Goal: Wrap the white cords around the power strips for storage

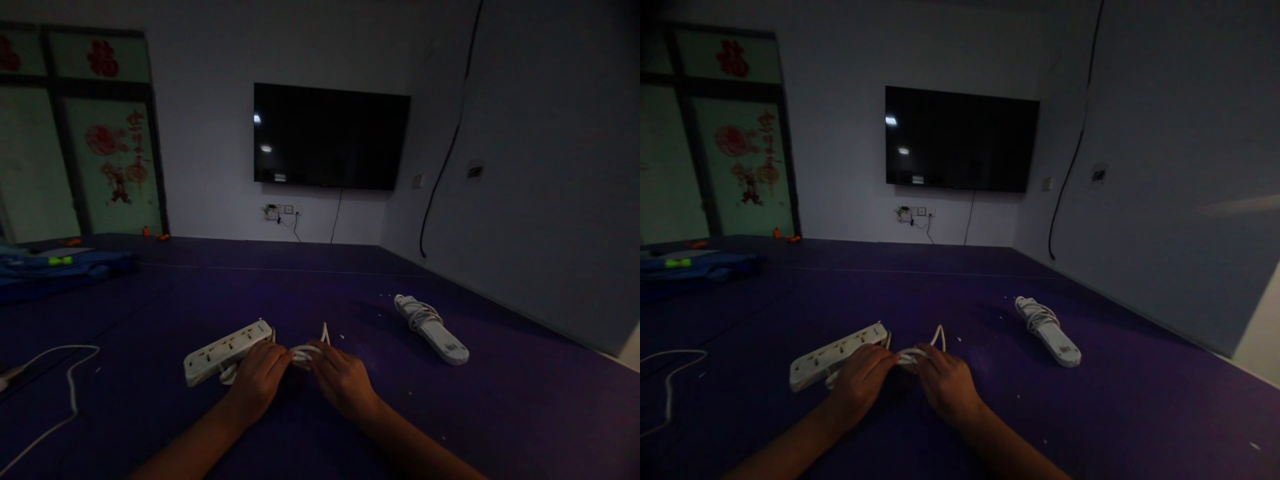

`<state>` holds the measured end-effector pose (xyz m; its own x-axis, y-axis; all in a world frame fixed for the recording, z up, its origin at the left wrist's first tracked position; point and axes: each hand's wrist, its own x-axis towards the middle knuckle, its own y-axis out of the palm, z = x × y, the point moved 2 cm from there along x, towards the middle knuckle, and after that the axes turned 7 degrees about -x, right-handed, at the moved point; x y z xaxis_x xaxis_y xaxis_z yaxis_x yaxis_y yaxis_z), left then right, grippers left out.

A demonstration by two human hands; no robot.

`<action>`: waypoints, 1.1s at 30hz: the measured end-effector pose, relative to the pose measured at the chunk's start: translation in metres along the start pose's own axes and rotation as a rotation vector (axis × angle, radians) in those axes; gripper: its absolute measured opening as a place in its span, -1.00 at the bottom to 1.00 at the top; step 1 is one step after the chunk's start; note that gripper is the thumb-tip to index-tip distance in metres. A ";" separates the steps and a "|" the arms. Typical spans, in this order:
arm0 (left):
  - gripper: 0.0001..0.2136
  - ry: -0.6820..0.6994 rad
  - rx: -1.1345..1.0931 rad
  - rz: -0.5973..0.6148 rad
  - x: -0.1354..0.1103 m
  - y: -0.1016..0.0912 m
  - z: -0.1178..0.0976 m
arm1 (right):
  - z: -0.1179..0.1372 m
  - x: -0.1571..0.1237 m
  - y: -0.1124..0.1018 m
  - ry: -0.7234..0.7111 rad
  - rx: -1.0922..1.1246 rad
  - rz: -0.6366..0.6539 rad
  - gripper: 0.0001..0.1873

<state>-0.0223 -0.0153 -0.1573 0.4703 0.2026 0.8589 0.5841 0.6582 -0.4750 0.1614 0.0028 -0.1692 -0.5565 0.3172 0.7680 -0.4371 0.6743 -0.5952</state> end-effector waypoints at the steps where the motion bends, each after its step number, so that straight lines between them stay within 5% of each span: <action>1: -0.82 0.012 0.015 0.000 0.000 0.000 0.000 | 0.000 0.000 -0.001 0.005 -0.009 -0.006 -0.73; 13: -0.74 0.141 0.086 0.011 -0.013 0.005 0.021 | 0.000 0.001 0.000 0.091 -0.041 -0.006 -0.74; 24: -0.82 -0.255 -0.228 0.110 -0.005 0.013 0.031 | -0.004 0.002 0.004 0.166 -0.046 0.018 -0.73; 33: -0.86 -0.380 -0.324 0.152 -0.005 0.011 0.041 | -0.009 0.003 0.010 0.218 0.016 0.013 -0.71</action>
<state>-0.0450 0.0205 -0.1590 0.3275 0.5666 0.7561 0.7311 0.3549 -0.5826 0.1613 0.0166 -0.1709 -0.3972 0.4633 0.7922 -0.4431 0.6591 -0.6077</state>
